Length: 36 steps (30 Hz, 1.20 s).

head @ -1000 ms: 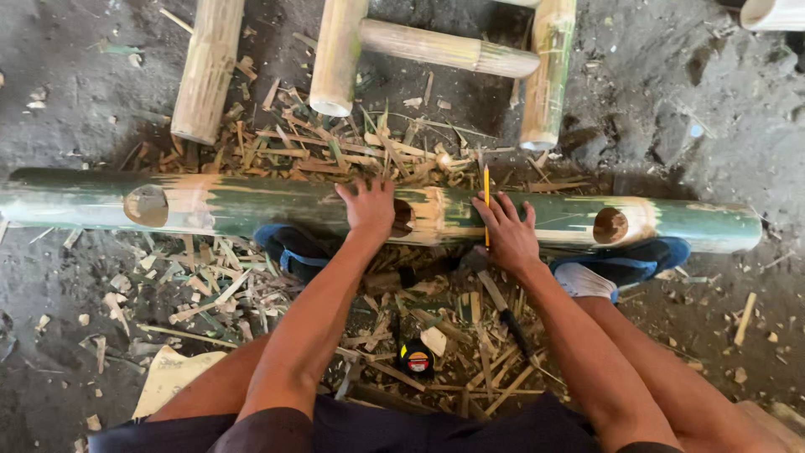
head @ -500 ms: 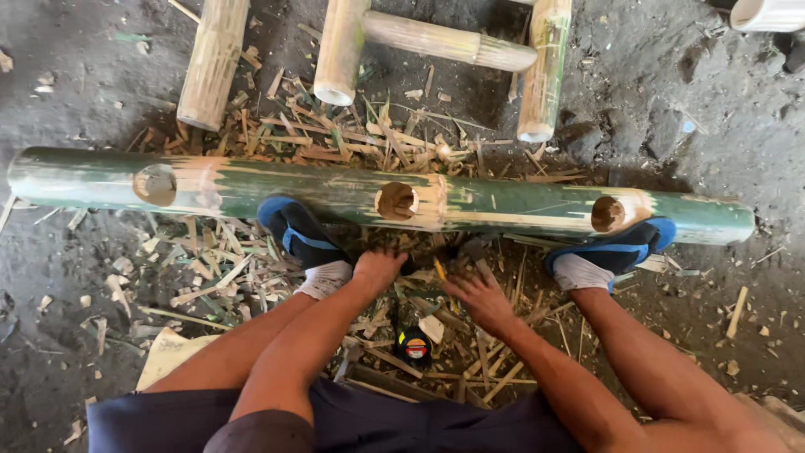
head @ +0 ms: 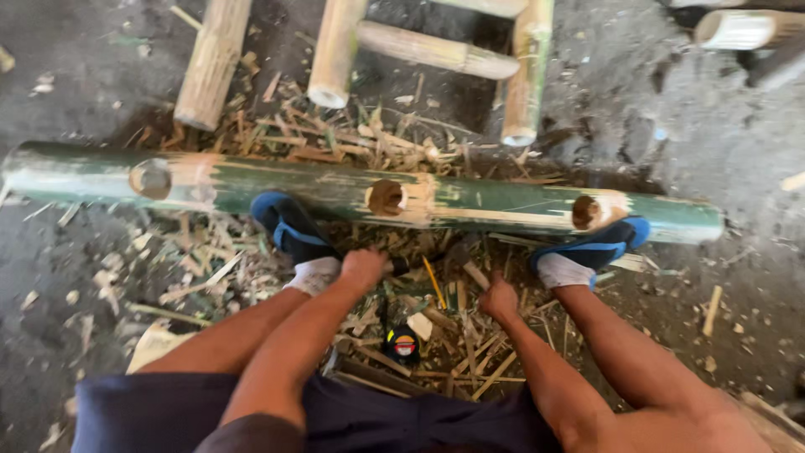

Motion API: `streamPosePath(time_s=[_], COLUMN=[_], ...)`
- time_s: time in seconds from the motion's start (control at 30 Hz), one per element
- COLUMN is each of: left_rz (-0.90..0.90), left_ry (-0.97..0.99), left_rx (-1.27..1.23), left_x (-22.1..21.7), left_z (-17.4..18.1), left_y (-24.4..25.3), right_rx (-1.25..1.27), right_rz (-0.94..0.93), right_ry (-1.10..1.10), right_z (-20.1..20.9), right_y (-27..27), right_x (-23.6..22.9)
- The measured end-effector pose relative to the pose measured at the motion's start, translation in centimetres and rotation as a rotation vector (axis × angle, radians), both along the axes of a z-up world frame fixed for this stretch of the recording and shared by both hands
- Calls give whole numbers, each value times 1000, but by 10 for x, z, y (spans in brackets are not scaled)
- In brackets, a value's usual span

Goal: The person carves a hole into a large bamboo pole using a chisel and hammer, then fits a smaller bamboo piece into the hole. The person repeatedly checks the fit and continues to refine the hole.

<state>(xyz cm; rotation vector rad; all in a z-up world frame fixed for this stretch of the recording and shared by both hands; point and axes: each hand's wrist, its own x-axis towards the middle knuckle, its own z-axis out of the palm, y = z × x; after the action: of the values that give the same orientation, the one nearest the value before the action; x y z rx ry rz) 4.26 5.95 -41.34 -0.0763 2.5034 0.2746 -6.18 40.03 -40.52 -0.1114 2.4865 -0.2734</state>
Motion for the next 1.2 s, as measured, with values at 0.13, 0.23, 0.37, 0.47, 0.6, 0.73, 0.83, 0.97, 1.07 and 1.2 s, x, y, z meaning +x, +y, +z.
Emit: streamPosePath(time_s=[0.13, 0.23, 0.37, 0.47, 0.6, 0.73, 0.83, 0.97, 1.07, 1.2], left_rz=[-21, -79, -50, -99, -8, 131, 626, 1186, 1377, 1526], left_ry=[123, 99, 274, 350, 274, 464, 384, 495, 717, 910], left_rx=[-58, 46, 271, 288, 398, 916, 1511, 1855, 1848, 1731], left_x=[-44, -76, -101, -110, -119, -125, -121, -127, -137, -144], left_z=[36, 75, 126, 158, 191, 223, 244, 251, 224, 151], left_y=[-21, -29, -28, -27, -38, -64, -76, -61, -54, -74], right_rx=[-209, -429, -503, -621, -778, -992, -1060, -1180, -1213, -1086], right_rz=[140, 231, 302, 274, 248, 88, -30, -256, -298, -255], right_ry=[-24, -62, -32, 4, 95, -14, -74, -249, -278, -265], right_z=[28, 52, 80, 100, 127, 145, 159, 175, 183, 169], right_y=[16, 21, 4, -14, -37, -62, -83, -112, -126, -135], right_x=[-28, -31, -37, -37, -30, -21, -18, -8, -7, -1])
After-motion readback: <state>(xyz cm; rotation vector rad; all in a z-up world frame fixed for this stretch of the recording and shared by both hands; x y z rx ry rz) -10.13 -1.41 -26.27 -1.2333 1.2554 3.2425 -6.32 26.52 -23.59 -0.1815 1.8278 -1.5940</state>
